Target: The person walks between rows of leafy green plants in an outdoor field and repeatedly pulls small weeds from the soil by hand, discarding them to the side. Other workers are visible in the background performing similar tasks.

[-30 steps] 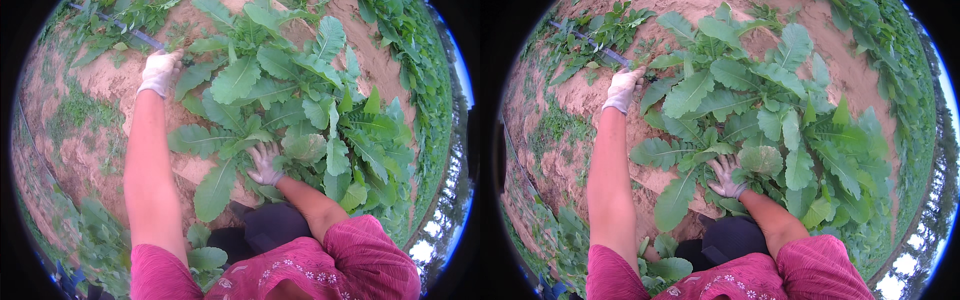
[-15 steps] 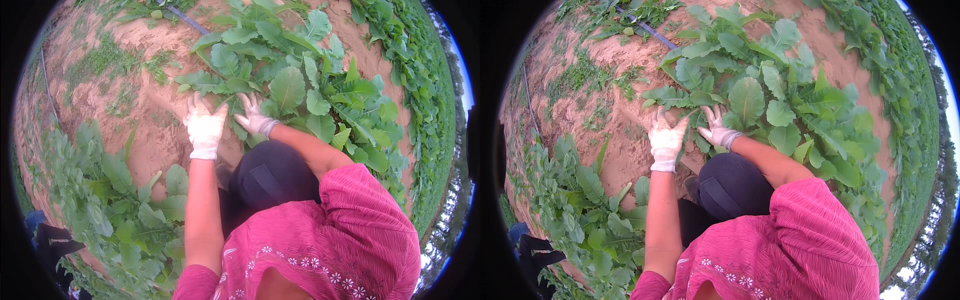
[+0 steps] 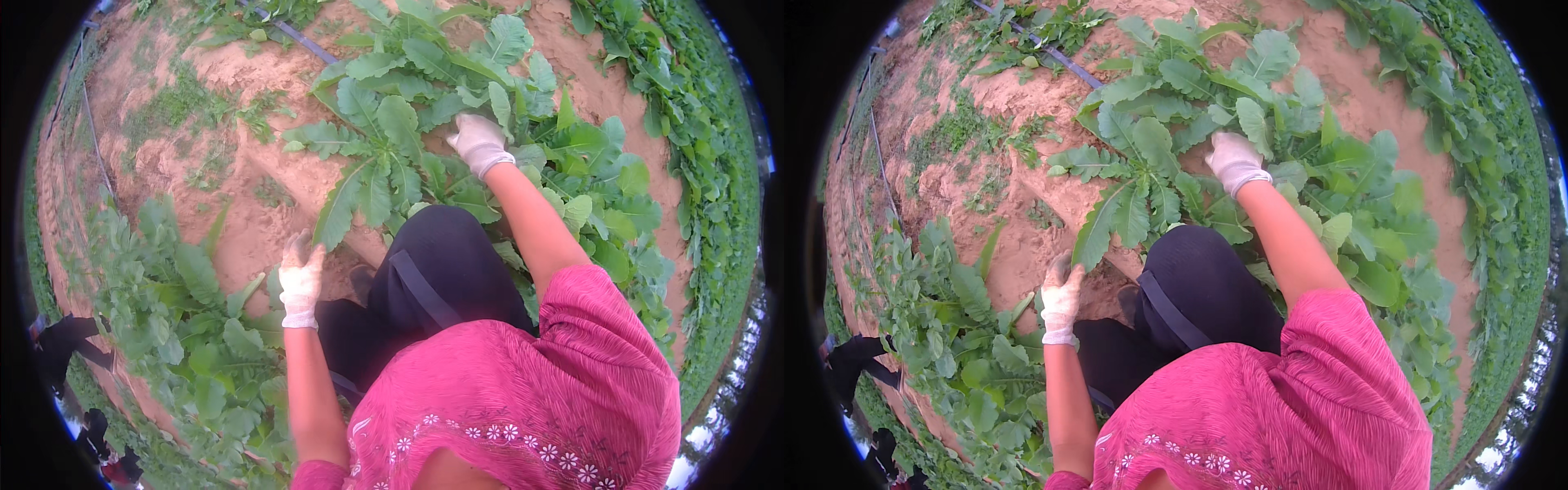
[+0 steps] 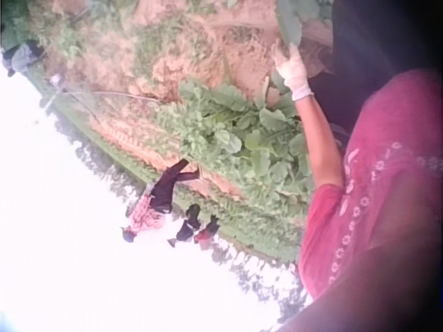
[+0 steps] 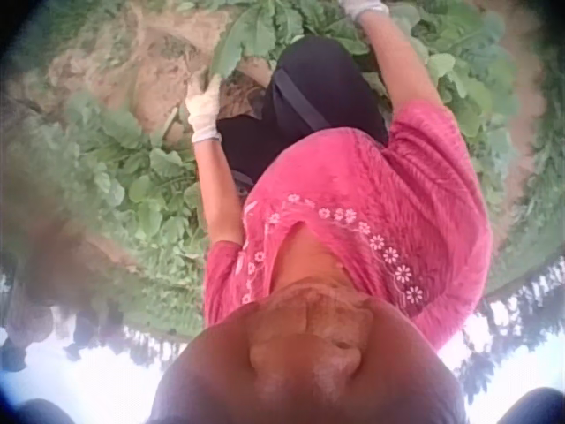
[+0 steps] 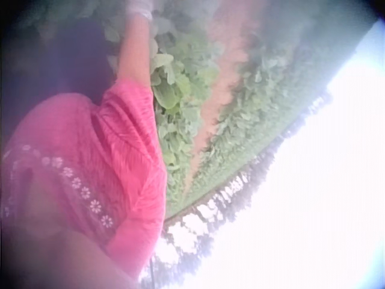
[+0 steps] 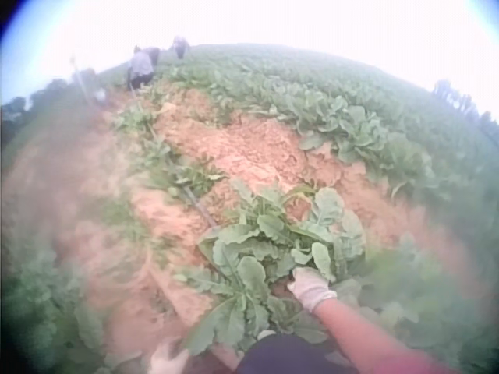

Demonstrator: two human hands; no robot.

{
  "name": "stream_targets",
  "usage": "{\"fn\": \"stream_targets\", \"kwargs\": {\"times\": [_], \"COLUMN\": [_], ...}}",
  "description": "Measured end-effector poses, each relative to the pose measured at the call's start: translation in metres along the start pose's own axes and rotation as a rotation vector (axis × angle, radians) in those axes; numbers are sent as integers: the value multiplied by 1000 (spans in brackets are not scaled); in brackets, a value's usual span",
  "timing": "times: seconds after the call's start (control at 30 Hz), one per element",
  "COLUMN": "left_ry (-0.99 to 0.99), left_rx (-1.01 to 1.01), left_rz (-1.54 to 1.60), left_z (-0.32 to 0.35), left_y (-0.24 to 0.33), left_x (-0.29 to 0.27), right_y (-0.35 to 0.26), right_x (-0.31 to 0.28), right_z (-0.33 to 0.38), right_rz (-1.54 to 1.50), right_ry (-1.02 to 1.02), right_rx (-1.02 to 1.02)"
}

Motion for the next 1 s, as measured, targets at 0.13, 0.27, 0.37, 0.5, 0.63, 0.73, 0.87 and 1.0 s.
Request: {"fn": "stream_targets", "kwargs": {"times": [0.13,0.27,0.37,0.5,0.63,0.73,0.87,1.0], "left_ry": [-29,-69,5,113,224,284,362,396], "left_rx": [44,-39,-116,-222,-247,-234,-173,-182], "left_rz": [-141,-4,33,48,-12,8,7,-28], "left_z": [32,64,90,123,149,166,187,206], "left_y": [12,29,35,36,36,36,43,50], "left_x": [-19,-56,-103,-161,-200,-217,-241,-258], "right_y": [-16,-8,12,25,21,7,2,8], "right_x": [-5,-5,21,71,86,60,30,21], "right_z": [-5,5,3,-24,-31,-15,48,116], "right_rz": [-327,-356,-384,-636,-817,-756,-824,-754], "right_ry": [6,53,21,-128,-265,-351,-536,-453], "right_rx": [387,523,512,481,500,356,324,-20]}}
Point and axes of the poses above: each hand's wrist, its own z-axis away from the middle knuckle, its own x-axis out of the palm, y = z × x, the point moved 10 cm from there along -z, towards the middle knuckle, and after that the axes turned 15 degrees about y, right-handed, at the moved point
